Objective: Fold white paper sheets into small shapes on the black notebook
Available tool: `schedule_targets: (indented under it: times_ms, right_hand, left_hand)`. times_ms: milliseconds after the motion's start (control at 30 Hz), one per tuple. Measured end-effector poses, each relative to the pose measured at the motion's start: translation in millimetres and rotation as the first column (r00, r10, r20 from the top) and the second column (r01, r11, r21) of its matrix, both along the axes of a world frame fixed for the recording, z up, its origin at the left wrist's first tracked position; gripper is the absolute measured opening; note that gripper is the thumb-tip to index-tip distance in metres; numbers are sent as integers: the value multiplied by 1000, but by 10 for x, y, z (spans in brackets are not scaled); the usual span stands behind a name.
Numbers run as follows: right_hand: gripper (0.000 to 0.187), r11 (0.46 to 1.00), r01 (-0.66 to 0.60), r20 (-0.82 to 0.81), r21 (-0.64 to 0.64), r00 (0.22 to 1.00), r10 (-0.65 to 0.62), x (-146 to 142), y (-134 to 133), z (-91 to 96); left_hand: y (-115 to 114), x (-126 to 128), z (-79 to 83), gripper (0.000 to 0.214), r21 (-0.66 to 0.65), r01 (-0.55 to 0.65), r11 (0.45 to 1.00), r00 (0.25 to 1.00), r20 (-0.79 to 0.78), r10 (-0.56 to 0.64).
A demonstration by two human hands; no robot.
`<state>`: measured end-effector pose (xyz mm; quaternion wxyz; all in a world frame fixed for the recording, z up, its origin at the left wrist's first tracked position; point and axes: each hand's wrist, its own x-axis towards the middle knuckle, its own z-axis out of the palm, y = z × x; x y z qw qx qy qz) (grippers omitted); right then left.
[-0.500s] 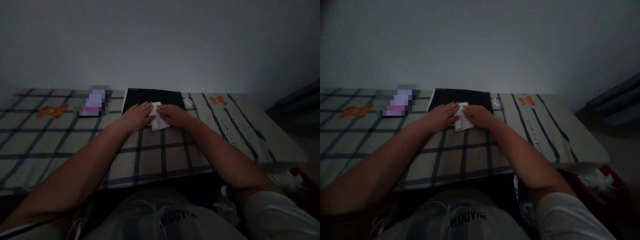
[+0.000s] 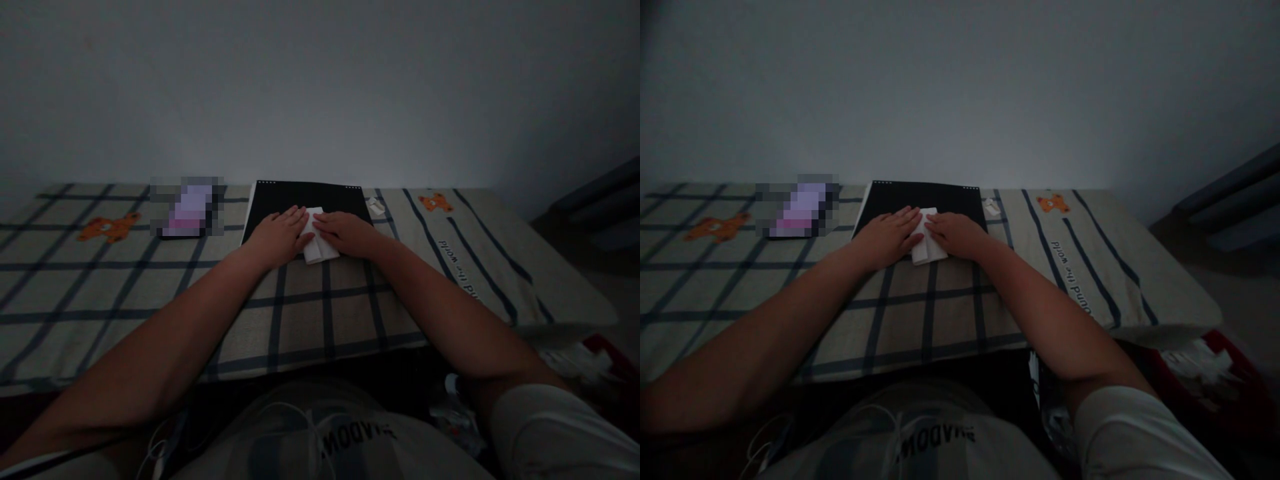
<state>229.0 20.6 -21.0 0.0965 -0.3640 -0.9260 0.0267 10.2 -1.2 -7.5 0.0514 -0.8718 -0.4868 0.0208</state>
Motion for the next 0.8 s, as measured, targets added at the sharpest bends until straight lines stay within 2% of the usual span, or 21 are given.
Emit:
schedule_targets:
  times_ms: [200,433,800]
  right_hand:
    - [43,1000,7,-13,7,1000,-6,-15,-15,31]
    - [44,1000,19,20,15,1000,-20,-27,-31,50]
    - [44,1000,-2,-31,-1,1000,2,3,-8,21]
  left_hand:
    - [7,-12,56,63,-21,-14,1000,1000,-12,14]
    - [32,-32,19,64,-3,-3,1000,1000,-4,3]
    - [75,-73,-1,64,-28,5,1000,1000,-6,-5]
